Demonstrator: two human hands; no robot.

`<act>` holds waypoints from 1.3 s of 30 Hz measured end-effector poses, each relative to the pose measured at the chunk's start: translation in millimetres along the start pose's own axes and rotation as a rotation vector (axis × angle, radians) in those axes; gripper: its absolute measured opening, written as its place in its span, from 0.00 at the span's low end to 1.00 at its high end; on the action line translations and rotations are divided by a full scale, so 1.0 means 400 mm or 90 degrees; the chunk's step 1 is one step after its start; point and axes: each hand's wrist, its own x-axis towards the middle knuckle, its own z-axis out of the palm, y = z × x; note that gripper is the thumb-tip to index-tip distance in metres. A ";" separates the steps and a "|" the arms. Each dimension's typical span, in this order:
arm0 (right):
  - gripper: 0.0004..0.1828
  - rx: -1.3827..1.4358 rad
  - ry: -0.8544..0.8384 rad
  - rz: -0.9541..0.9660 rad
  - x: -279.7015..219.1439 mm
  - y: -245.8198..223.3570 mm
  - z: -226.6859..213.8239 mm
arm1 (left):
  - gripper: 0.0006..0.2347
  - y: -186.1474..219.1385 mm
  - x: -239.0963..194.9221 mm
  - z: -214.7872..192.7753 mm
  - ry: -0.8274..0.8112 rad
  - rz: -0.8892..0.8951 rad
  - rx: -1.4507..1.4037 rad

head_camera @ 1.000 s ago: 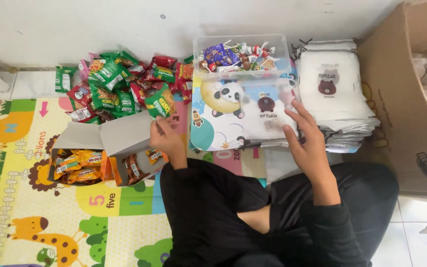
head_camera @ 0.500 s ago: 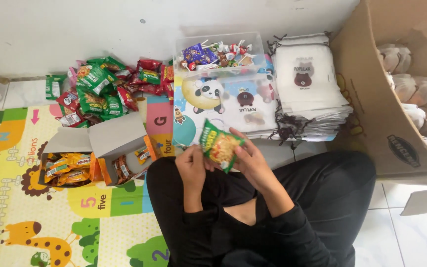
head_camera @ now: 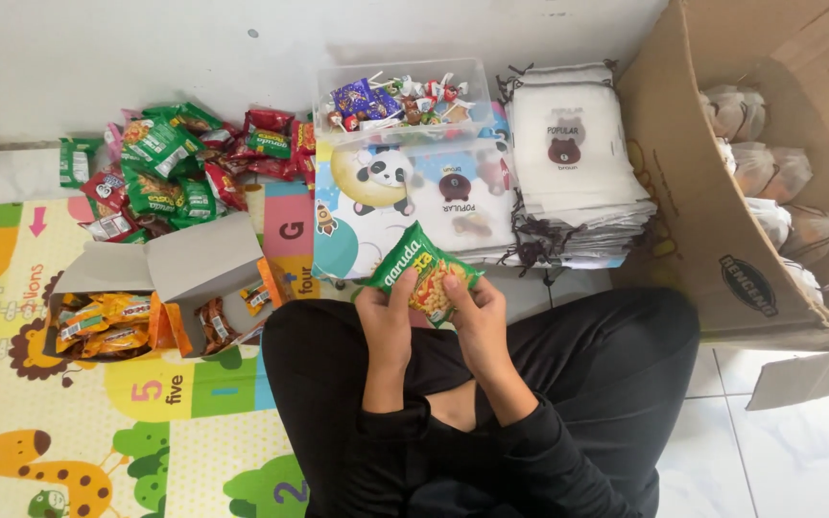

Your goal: Packing various snacks and candies into small gift bags and placing them into a large cardboard box.

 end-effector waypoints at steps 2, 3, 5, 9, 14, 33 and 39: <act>0.17 -0.036 0.025 -0.090 -0.002 0.019 -0.011 | 0.08 -0.071 0.016 -0.023 0.027 -0.003 -0.045; 0.18 -0.072 0.053 -0.182 -0.003 0.028 -0.017 | 0.12 -0.107 0.025 -0.035 0.051 -0.006 -0.091; 0.19 -0.179 0.009 -0.273 -0.011 -0.028 0.008 | 0.15 -0.028 0.020 -0.028 0.014 0.011 -0.068; 0.29 -0.370 -0.149 -0.297 0.008 -0.048 0.006 | 0.14 -0.017 0.018 -0.027 -0.017 0.006 0.033; 0.13 -0.389 -0.086 -0.305 -0.007 -0.043 0.019 | 0.12 0.060 -0.008 0.022 0.017 0.043 0.142; 0.40 -0.072 -0.211 -0.024 -0.028 0.052 0.016 | 0.11 0.028 0.041 -0.085 0.074 -0.053 0.064; 0.33 -0.049 -0.183 0.027 -0.010 0.071 0.009 | 0.10 -0.012 0.096 -0.185 0.088 -0.113 -0.058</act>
